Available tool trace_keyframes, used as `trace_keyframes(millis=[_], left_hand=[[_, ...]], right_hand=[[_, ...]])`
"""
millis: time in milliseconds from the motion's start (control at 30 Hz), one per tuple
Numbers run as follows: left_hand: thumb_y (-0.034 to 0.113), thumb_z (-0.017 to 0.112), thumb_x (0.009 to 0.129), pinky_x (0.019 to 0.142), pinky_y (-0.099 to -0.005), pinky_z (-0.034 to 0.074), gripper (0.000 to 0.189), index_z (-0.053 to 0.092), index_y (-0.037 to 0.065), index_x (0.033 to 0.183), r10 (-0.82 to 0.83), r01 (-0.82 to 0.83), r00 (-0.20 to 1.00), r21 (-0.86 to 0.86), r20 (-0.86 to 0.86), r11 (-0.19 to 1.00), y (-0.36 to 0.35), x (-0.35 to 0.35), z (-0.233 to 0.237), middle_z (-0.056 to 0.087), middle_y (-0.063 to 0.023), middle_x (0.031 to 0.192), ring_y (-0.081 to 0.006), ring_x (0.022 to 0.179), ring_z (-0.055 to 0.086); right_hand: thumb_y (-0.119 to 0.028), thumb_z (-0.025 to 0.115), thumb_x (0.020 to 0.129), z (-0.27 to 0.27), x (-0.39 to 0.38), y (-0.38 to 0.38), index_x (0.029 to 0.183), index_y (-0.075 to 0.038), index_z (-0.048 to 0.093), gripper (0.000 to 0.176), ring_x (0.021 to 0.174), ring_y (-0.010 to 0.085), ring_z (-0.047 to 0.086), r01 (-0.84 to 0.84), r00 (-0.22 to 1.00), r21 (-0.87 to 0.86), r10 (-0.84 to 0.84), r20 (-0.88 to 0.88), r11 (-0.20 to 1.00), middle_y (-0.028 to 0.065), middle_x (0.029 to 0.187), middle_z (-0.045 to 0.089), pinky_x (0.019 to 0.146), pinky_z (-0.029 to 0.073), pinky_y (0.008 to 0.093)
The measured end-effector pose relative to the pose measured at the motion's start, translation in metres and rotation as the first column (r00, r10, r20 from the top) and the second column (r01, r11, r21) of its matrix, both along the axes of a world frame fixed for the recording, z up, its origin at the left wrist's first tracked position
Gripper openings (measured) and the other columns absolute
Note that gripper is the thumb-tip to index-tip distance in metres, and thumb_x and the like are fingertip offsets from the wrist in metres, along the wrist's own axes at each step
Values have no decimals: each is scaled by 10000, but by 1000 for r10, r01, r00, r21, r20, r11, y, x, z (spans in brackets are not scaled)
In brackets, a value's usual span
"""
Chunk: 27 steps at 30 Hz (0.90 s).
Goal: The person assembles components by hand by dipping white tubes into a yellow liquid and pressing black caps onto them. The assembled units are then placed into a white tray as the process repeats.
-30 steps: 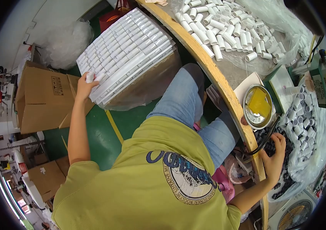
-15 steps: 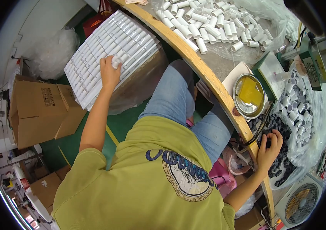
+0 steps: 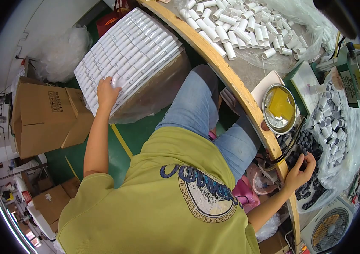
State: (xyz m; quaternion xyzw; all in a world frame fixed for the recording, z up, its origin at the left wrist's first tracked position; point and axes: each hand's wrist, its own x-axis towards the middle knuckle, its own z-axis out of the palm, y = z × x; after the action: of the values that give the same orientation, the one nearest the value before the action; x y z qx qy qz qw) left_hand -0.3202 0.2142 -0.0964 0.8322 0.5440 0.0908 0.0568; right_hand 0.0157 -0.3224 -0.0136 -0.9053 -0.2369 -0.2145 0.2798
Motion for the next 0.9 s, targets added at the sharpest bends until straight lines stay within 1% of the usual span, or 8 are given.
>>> trace_keyframes(millis=[300,500,600,667,733,833,867,900], left_hand=[[58,761,680,827,-409,492,372,630,40,1028,-94,91,981,22,168,996,-2,2,-18,560,-161,1029,-338,934,603],[24,700,736,804,-413,471,257,640,31,986,-233,238,971,196,-48,951,-33,69,28,565,-149,985,-338,941,570],[19,687,751,776,-397,470,205,657,29,954,-567,522,760,220,317,824,-47,142,66,587,-131,946,-321,915,575],[-8,664,769,739,-342,471,193,661,19,960,-685,655,565,256,459,711,-69,195,94,614,-111,907,-268,878,605],[-35,643,768,710,-341,470,219,661,20,979,-796,814,389,232,464,533,-84,239,108,596,-101,912,-269,848,602],[-34,633,766,726,-363,480,231,666,29,986,-915,925,335,104,226,365,-99,288,110,585,-93,935,-289,841,606],[-17,641,758,752,-386,489,239,668,37,990,-928,927,368,59,55,371,-101,300,105,579,-90,959,-303,842,608],[-5,648,757,760,-392,490,239,669,41,991,-923,922,384,43,15,384,-105,306,104,582,-92,972,-308,853,608]], right_hand=[[-53,609,905,-6,0,-6,916,38,572,98,884,220,578,59,998,104,-57,-15,993,147,1057,638,769,455,302],[-21,603,892,-1,0,-3,922,41,570,76,919,237,585,70,997,126,-75,34,990,167,1074,629,819,452,310],[-8,594,885,3,3,8,926,37,568,66,970,259,583,83,996,201,-87,8,976,171,1066,624,905,425,336],[8,595,863,16,4,32,925,31,579,68,982,273,588,-13,1000,217,11,9,976,168,1043,624,904,430,345],[25,612,826,37,6,64,920,18,596,96,980,292,595,-125,992,124,124,16,984,163,1037,631,889,446,359],[-17,675,782,51,13,101,900,-32,622,130,1008,326,568,-243,968,-62,238,-78,968,132,1060,602,884,443,387],[-42,689,773,47,17,108,899,-50,630,140,1005,320,564,-273,962,-105,268,-56,956,122,1074,596,881,431,400],[-56,699,754,50,19,117,872,-54,628,138,1000,301,556,-298,953,-141,286,-98,944,112,1088,585,860,420,402]])
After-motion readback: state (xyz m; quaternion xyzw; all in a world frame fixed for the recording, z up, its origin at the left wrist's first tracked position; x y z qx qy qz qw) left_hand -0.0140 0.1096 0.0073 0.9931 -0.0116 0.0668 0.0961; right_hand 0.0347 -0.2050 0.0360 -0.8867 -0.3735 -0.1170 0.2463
